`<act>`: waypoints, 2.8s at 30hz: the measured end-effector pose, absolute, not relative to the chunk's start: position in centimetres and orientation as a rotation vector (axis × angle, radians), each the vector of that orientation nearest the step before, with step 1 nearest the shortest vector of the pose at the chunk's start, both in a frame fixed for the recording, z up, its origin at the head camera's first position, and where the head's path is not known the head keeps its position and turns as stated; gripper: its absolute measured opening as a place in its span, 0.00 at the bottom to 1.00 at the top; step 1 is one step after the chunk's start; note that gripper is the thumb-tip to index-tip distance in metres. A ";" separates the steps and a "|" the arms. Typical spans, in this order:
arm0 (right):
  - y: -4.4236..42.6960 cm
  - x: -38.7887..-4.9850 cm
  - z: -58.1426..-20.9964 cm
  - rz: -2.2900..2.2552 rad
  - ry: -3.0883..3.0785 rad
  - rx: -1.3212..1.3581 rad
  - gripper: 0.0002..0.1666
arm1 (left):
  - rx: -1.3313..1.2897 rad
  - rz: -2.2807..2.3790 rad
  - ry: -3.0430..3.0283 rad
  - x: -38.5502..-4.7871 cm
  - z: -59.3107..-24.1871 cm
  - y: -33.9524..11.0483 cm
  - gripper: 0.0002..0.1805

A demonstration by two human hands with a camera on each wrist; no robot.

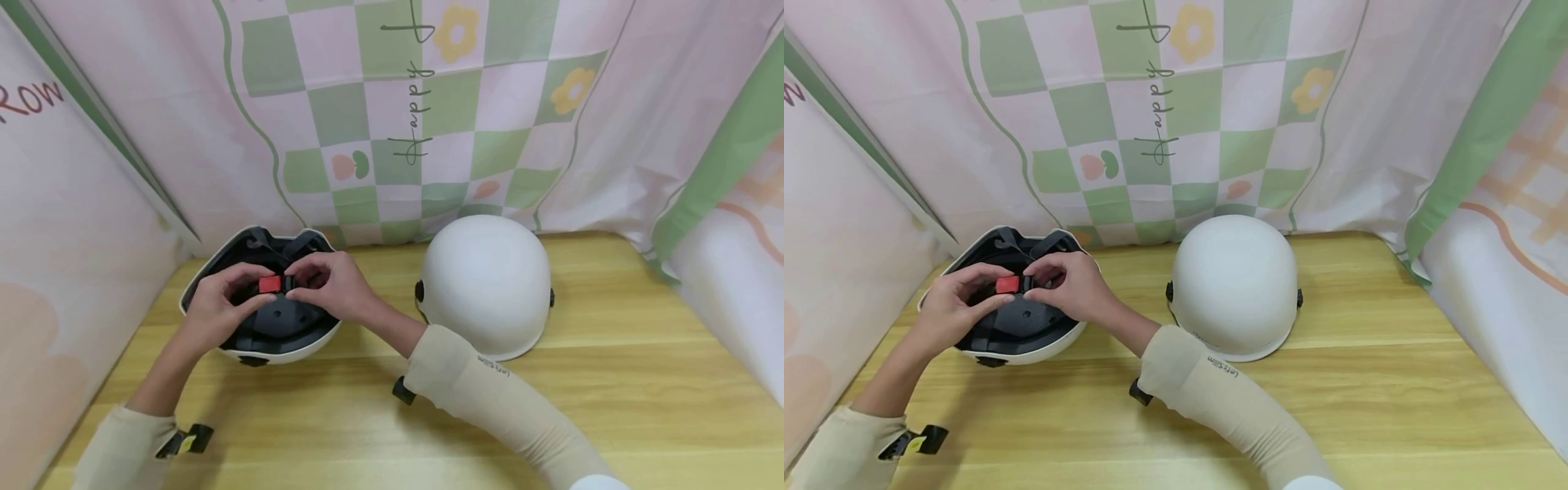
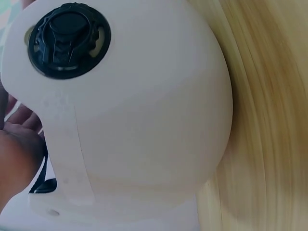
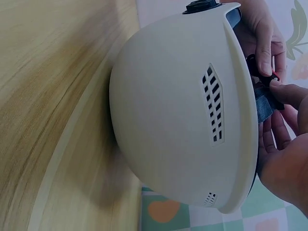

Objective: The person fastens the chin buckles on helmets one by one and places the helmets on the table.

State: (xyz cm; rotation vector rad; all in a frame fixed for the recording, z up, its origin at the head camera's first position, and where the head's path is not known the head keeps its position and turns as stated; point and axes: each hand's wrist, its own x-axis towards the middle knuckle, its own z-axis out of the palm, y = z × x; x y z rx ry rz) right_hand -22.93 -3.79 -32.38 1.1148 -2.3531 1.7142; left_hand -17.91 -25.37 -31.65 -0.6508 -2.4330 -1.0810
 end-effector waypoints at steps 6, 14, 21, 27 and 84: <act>-3.7 -23.1 -32.6 1.741 -2.361 1.097 0.15 | -0.629 -0.990 -2.391 -17.8 -31.9 -26.1 0.19; -3.6 -23.3 -32.7 1.730 -2.413 1.026 0.14 | -0.661 -0.948 -2.293 -17.4 -31.6 -26.7 0.19; -3.6 -23.3 -32.7 1.689 -2.457 0.976 0.15 | -0.601 -0.905 -2.263 -17.0 -31.4 -27.3 0.16; -3.5 -23.5 -32.7 1.672 -2.478 1.004 0.15 | -0.569 -0.859 -2.240 -16.8 -31.7 -27.9 0.17; 0.4 -25.5 -33.2 1.557 -2.852 0.923 0.50 | -0.137 -1.143 -2.473 -16.4 -34.9 -32.6 0.24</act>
